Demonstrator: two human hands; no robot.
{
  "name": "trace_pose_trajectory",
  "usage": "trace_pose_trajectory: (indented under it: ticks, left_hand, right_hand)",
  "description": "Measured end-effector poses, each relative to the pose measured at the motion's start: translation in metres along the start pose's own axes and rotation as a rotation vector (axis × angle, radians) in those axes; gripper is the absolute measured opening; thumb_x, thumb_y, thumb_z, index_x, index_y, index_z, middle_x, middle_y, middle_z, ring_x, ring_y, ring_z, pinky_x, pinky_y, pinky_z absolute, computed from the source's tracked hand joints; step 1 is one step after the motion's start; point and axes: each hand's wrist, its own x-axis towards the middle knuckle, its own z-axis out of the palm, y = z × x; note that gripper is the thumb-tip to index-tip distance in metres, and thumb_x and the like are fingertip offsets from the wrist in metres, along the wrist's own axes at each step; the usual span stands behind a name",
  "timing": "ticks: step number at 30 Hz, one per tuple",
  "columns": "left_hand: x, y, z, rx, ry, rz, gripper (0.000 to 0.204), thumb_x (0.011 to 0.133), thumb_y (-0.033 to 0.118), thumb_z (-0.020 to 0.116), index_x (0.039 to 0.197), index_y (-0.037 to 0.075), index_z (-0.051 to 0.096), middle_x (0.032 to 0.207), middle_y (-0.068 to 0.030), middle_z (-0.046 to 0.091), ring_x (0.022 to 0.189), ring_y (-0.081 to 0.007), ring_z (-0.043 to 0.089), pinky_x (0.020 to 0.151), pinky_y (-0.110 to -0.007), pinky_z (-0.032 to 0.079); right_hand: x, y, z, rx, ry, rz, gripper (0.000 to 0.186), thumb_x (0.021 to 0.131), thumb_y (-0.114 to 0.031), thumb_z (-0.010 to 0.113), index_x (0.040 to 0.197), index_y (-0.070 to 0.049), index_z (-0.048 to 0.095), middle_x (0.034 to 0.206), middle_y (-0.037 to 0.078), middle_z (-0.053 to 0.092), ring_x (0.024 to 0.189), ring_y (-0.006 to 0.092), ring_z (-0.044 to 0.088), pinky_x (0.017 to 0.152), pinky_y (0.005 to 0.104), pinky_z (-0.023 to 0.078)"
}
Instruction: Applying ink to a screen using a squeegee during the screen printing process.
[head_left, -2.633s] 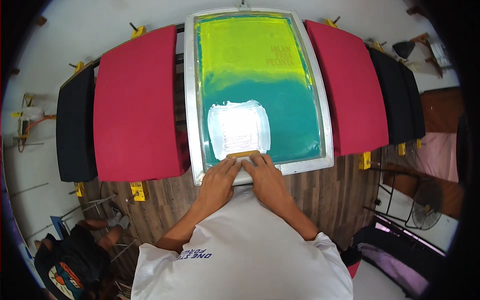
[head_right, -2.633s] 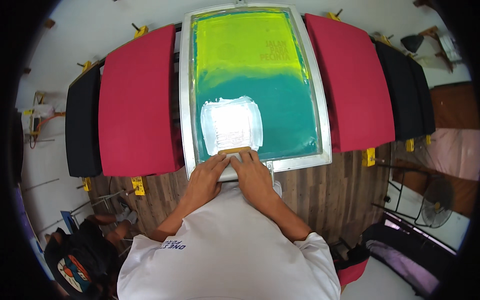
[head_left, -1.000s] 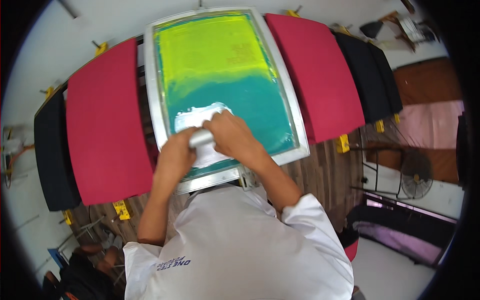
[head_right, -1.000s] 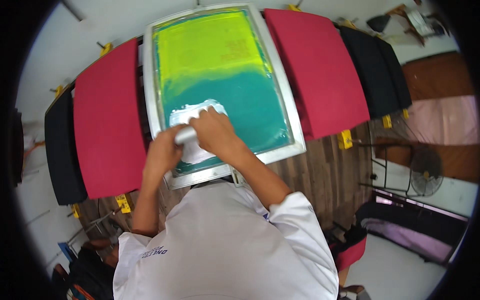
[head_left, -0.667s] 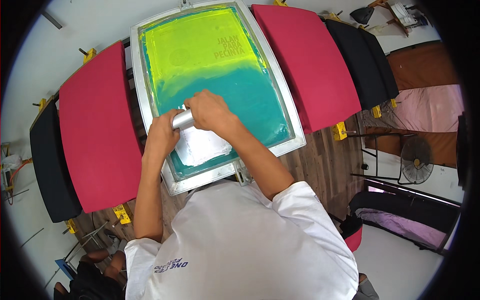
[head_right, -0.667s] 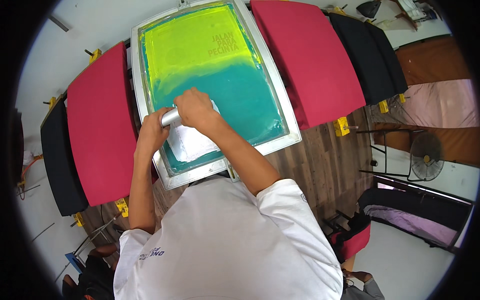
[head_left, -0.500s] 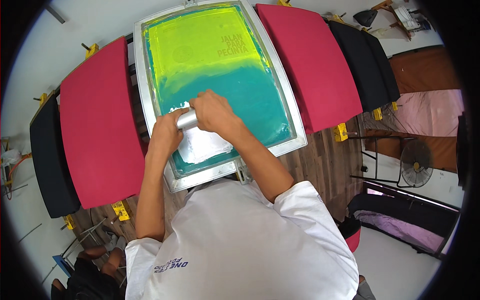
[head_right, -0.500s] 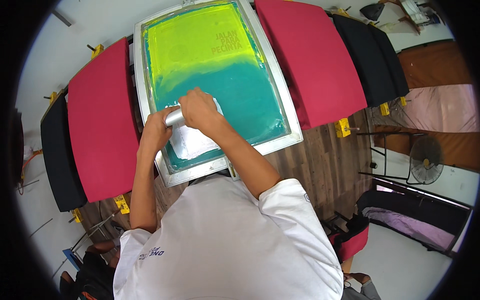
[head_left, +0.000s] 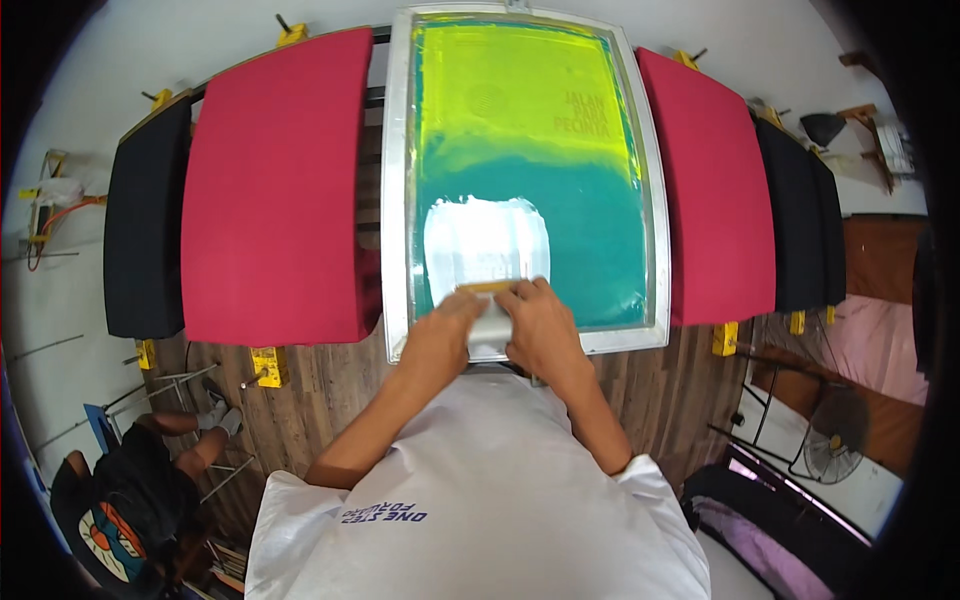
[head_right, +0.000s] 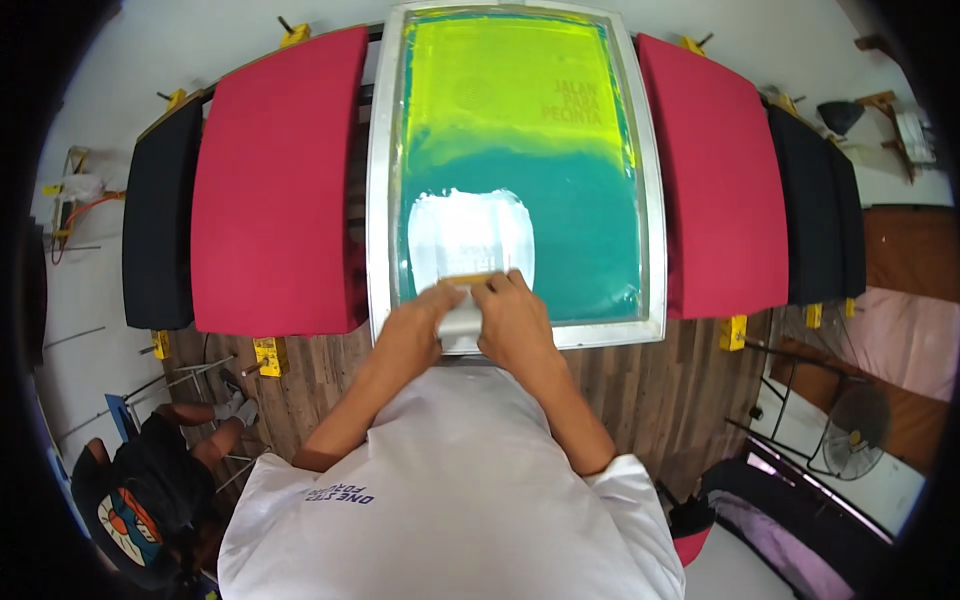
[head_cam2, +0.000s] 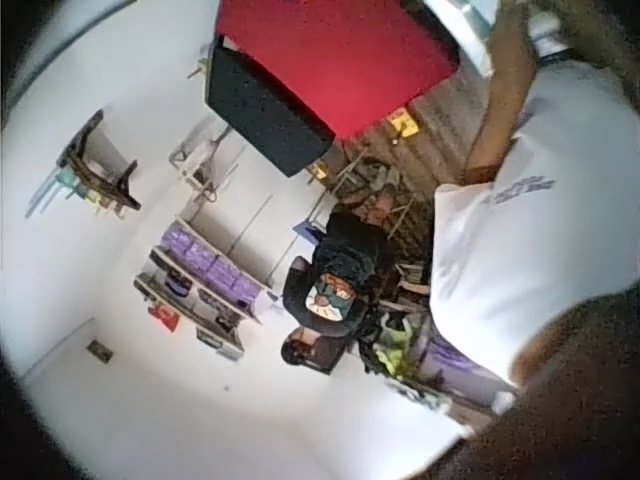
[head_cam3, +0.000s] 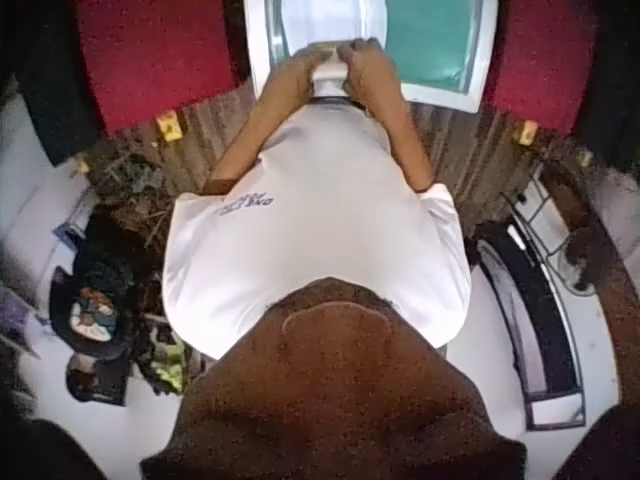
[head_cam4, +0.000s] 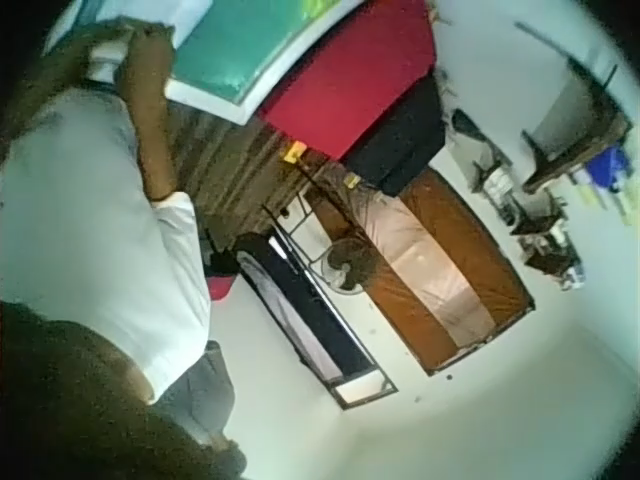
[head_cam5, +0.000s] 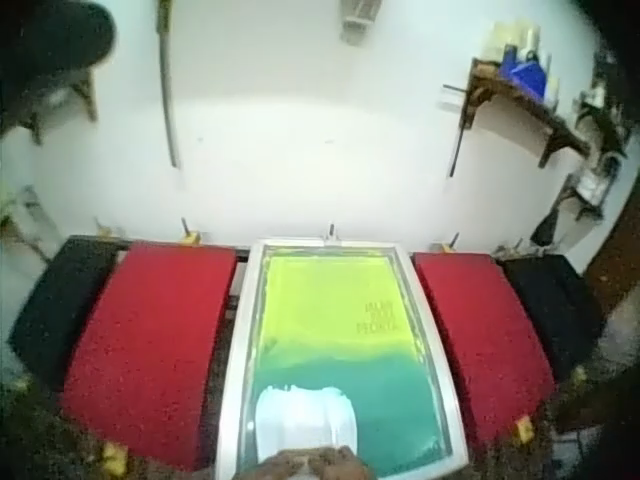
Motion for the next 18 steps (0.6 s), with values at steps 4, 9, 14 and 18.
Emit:
trace_pose_trajectory:
  ticks: [4,9,14,18]
  left_hand:
    - [-0.016,0.008,-0.007,-0.027,-0.109,-0.057,0.059,0.066,-0.015,0.059,0.123,0.001,0.062,0.123,-0.0233,0.062,0.108,-0.0399,0.062,0.094,-0.043,0.052]
    - [0.019,0.002,-0.031,-0.123,-0.199,-0.119,0.045,0.071,-0.01,0.057,0.112,0.001,0.068,0.097,-0.0251,0.069,0.092,-0.0419,0.066,0.084,-0.043,0.053]
    - [0.08,-0.02,-0.038,-0.058,0.056,0.046,0.042,0.072,-0.01,0.058,0.108,0.007,0.072,0.096,-0.0225,0.07,0.09,-0.0413,0.067,0.082,-0.046,0.054]
    - [0.084,-0.031,-0.024,-0.032,0.107,0.072,0.04,0.073,-0.011,0.057,0.11,0.001,0.068,0.105,-0.0228,0.068,0.097,-0.0403,0.065,0.083,-0.046,0.054]
  right_hand:
    - [-0.017,-0.015,-0.007,0.016,-0.13,0.041,0.041,0.061,0.005,0.069,0.101,-0.002,0.067,0.101,0.014,0.063,0.1,0.0349,0.058,0.084,0.0433,0.052]
    - [0.016,-0.008,-0.023,0.025,-0.108,-0.026,0.032,0.064,0.002,0.069,0.096,-0.004,0.071,0.09,0.015,0.067,0.09,0.0365,0.062,0.08,0.0457,0.053]
    - [0.082,0.007,-0.036,-0.145,0.024,0.011,0.031,0.069,0.002,0.068,0.099,-0.007,0.07,0.094,0.016,0.066,0.093,0.0368,0.062,0.08,0.0466,0.053]
    - [0.086,0.019,-0.028,-0.1,0.063,-0.048,0.03,0.068,0.001,0.069,0.097,-0.005,0.068,0.098,0.015,0.065,0.094,0.036,0.061,0.078,0.0447,0.055]
